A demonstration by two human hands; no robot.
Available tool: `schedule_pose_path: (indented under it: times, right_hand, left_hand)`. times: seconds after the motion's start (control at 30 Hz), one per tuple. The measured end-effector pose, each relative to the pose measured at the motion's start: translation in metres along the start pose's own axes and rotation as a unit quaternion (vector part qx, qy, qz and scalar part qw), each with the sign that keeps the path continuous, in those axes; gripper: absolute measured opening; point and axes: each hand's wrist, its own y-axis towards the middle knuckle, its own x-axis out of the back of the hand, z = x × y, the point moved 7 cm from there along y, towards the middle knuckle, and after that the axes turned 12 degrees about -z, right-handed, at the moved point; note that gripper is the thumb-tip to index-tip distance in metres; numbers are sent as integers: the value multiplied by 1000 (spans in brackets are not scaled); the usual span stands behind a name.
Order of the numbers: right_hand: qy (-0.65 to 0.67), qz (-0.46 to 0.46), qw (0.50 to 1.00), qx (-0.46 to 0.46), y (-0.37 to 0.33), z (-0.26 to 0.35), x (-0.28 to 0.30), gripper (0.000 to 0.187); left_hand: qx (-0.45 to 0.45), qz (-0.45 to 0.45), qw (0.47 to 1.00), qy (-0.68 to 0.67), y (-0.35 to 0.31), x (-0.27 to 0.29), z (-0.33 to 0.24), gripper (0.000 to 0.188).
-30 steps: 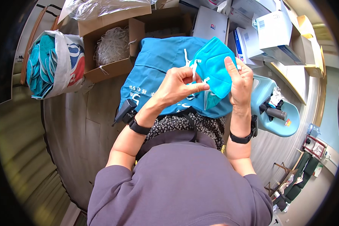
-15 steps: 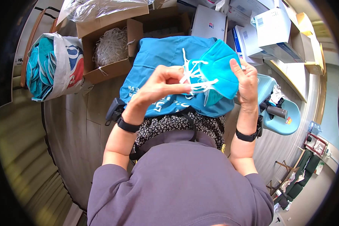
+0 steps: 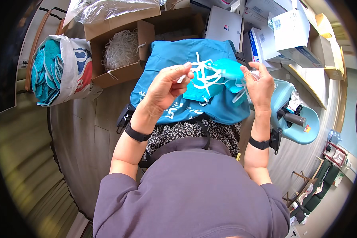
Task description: Organizing and preparing face masks by removing them from individual packaging and sorting them.
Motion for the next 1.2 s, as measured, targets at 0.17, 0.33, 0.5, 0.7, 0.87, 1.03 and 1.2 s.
schedule_pose_path:
  times: [0.17, 0.33, 0.5, 0.7, 0.87, 1.03, 1.2]
  right_hand:
    - [293, 244, 924, 17, -19, 95, -19, 48]
    - [320, 334, 886, 28, -42, 92, -64, 23]
    - [337, 162, 927, 15, -41, 76, -53, 17]
    - [568, 96, 713, -400, -45, 26, -70, 18]
    - [633, 19, 555, -540, -22, -32, -52, 16]
    - [607, -114, 551, -561, 3, -142, -34, 18]
    - [600, -67, 634, -484, -18, -42, -26, 17]
  left_hand:
    - [-45, -9, 987, 157, -4, -12, -1, 29]
    - [-148, 12, 943, 298, -19, -27, -12, 28]
    - [-157, -21, 928, 338, -11, -7, 1, 32]
    - [-202, 9, 928, 312, -4, -39, 32, 34]
    - [-141, 81, 946, 280, -21, -57, 53, 42]
    - [-81, 98, 945, 303, -48, -40, 62, 44]
    - [47, 109, 986, 121, -45, -30, 73, 41]
